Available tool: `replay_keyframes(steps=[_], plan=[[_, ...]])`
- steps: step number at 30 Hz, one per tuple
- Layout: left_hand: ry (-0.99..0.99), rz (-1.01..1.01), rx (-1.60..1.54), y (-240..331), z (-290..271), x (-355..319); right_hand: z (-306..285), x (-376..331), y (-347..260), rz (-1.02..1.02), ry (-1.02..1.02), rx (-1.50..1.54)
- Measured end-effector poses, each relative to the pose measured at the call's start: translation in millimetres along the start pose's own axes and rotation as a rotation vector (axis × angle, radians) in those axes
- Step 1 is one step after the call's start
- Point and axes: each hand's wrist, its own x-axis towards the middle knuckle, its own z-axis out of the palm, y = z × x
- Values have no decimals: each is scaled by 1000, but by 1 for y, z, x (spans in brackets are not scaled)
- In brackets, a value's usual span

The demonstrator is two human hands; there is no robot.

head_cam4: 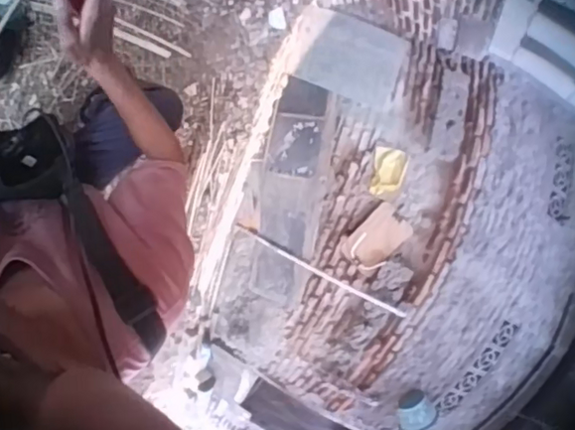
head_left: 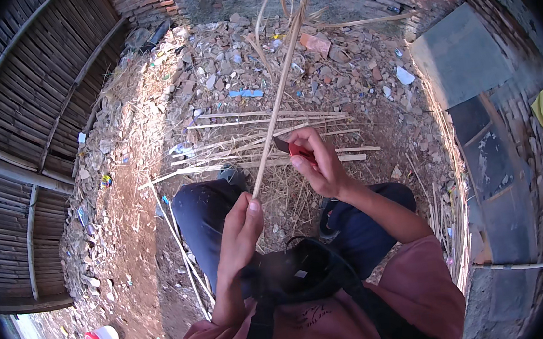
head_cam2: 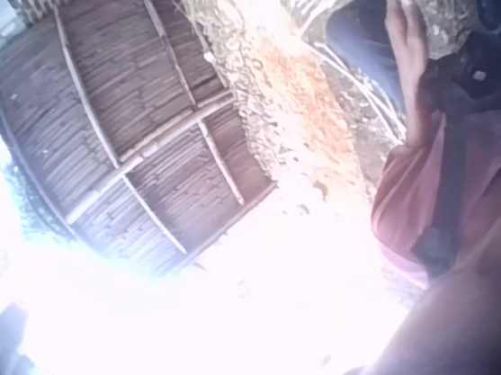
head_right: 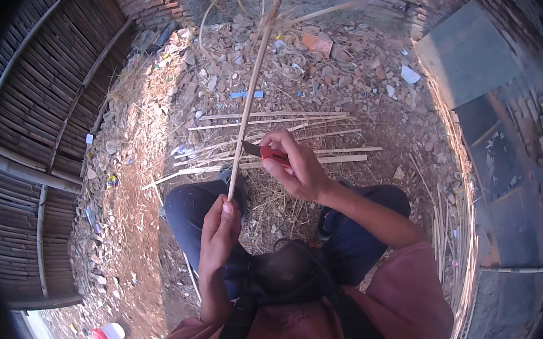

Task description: The person uses a small knife to shave and smooth thin strips of bamboo, holding the strips by hand and pulling them across the blade to remove fibers.

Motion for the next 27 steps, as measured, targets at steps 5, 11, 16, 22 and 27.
replay_keyframes(steps=[5,11,16,22,27], plan=[[-67,-35,-124,-2,-3,2,3,3,-4,-268,-106,-223],[-27,84,0,-7,4,6,8,2,-8,-292,-52,-277],[124,125,321,-2,9,4,10,1,-9,-296,20,-370],[172,169,494,2,12,4,7,9,-12,-282,44,-396],[192,174,534,4,15,2,5,11,-9,-308,32,-426]])
